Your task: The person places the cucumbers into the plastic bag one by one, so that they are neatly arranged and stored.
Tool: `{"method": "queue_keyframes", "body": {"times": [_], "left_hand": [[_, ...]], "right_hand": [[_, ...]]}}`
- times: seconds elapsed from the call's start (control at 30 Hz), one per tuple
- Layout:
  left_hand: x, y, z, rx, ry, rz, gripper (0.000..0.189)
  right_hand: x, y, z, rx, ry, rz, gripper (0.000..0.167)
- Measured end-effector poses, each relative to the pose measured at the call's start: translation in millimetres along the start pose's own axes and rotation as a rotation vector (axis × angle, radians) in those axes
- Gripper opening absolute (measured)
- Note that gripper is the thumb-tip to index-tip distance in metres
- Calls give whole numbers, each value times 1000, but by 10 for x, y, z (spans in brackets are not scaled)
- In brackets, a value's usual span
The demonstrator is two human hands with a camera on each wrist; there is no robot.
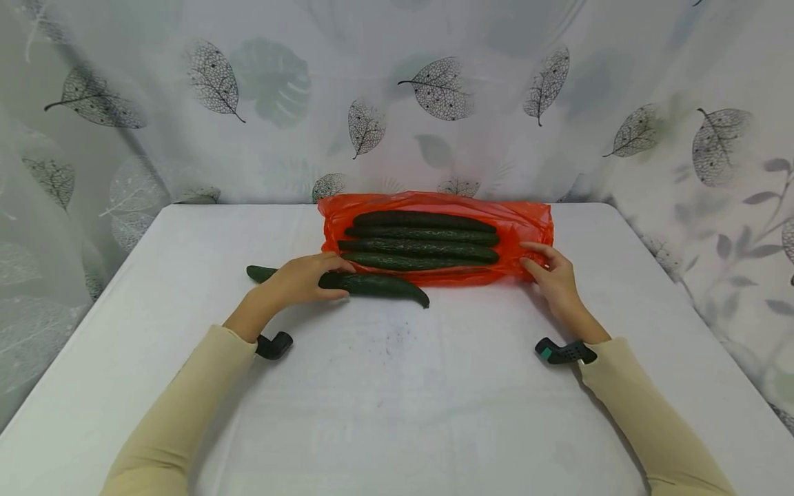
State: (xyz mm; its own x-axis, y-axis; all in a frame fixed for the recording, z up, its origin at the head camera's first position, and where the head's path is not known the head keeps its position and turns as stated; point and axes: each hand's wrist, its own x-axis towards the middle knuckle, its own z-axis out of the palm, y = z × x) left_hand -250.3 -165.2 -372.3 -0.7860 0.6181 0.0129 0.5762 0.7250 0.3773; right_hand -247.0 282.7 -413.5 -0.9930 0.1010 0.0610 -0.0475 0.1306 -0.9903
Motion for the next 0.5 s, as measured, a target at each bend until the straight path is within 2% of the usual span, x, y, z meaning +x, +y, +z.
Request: {"method": "queue_keyframes", "body": {"times": [0.17, 0.5], "left_hand": [[3, 3, 7, -7, -70, -29, 54], [46, -13, 30, -10, -120, -19, 52]], "right_hand": [[8, -3, 3, 17, 9, -11, 23], [8, 0, 3, -6, 4, -17, 23]]}}
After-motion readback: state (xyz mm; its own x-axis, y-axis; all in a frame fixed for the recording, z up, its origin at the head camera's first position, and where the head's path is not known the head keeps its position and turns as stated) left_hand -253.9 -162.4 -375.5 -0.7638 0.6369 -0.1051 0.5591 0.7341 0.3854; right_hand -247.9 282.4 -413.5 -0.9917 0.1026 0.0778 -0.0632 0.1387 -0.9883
